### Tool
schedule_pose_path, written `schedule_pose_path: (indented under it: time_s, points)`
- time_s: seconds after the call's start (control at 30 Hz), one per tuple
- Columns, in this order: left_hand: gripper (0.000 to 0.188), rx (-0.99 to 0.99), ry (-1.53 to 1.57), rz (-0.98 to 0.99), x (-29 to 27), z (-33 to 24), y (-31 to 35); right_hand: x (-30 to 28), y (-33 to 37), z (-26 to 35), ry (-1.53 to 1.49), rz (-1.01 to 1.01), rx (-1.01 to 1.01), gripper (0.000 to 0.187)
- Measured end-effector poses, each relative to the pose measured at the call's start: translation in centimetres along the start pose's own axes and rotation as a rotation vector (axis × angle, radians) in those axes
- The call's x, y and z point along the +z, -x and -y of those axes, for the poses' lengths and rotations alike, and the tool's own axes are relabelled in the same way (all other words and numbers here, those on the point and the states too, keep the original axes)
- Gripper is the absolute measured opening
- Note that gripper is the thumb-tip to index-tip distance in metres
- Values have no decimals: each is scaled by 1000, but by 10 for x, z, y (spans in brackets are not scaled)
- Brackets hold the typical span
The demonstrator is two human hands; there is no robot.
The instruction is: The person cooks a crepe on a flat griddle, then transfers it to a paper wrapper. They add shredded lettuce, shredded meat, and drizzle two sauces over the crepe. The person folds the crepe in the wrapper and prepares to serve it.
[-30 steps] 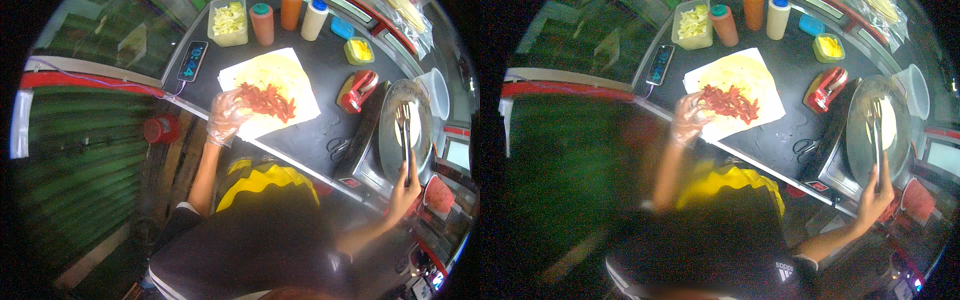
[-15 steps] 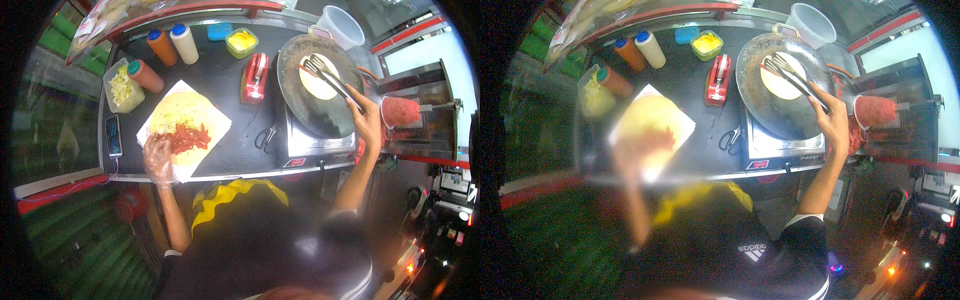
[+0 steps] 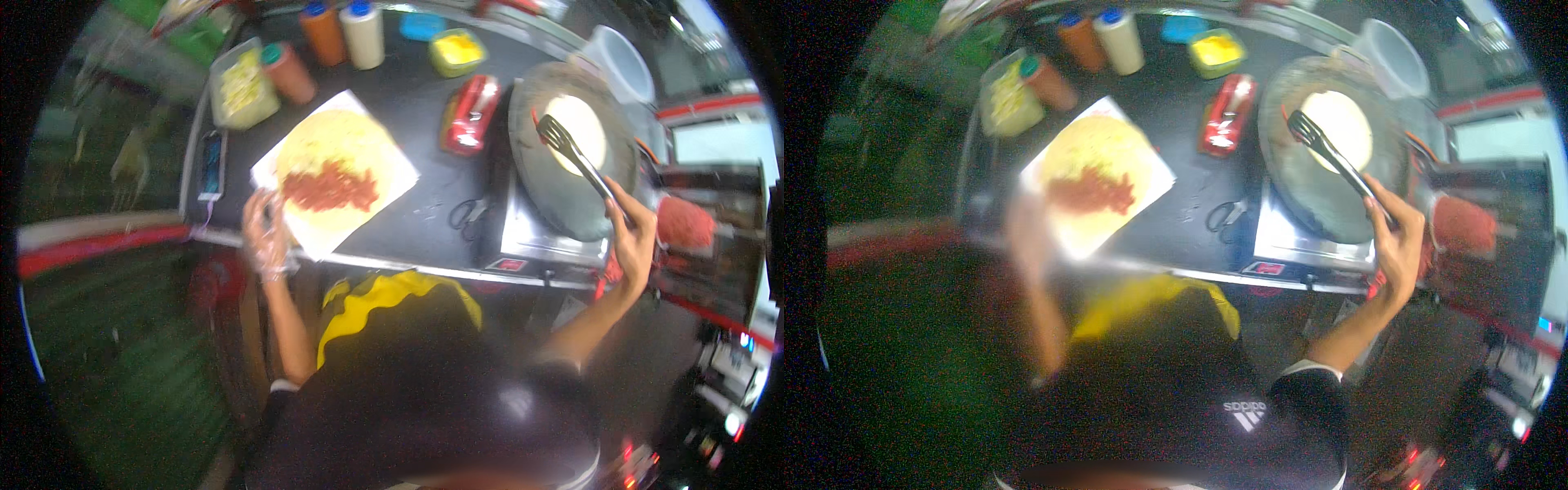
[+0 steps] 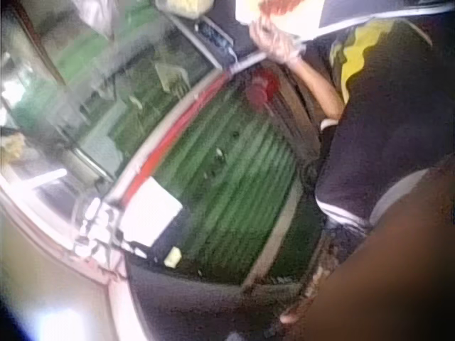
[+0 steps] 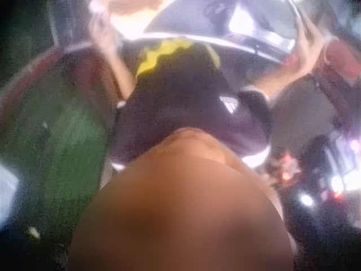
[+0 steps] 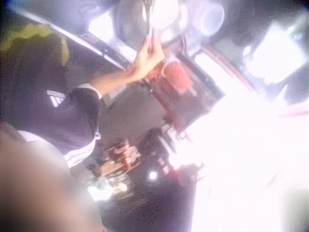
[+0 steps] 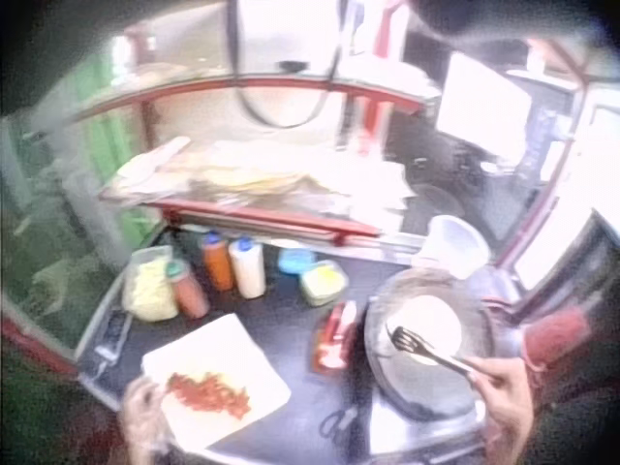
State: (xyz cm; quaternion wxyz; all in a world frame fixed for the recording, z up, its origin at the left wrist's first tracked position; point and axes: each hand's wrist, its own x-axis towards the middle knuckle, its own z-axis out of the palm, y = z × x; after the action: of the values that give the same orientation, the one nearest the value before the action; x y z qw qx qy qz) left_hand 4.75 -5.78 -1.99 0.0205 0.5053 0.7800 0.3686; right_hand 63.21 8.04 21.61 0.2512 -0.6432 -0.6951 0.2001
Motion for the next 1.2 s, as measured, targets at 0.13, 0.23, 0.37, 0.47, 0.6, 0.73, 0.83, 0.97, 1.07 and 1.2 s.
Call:
schedule_pose_path:
  time_s: [0.13,0.23,0.37,0.47,0.6,0.73,0.83,0.97,1.07,1.2]
  points:
    - [22,-97,96,-12,-1,-19,-1,93,19,76,-143,290,-252,35]
    - [22,-68,214,-49,3,-27,-6,175,28,113,-46,448,-382,44]
    - [21,-40,131,-81,-4,-26,-8,149,34,92,-84,211,-376,49]
    - [21,-174,149,-64,-13,-27,-10,88,29,50,190,-210,-283,54]
    - [27,-156,175,-29,-15,-46,-21,41,21,-8,699,-240,-129,62]
    - [45,123,226,-28,6,-76,-56,14,49,-50,640,-203,-59,59]
    - [62,-13,403,-253,47,-96,-104,0,81,-88,243,-400,77,45]
    - [86,142,169,-402,76,-87,-191,-3,109,-161,234,-657,270,45]
    - [91,-19,222,-188,89,-82,-235,-1,94,-199,362,-509,245,49]
    - [54,38,268,-159,71,-95,-237,-5,69,-167,273,-773,54,49]
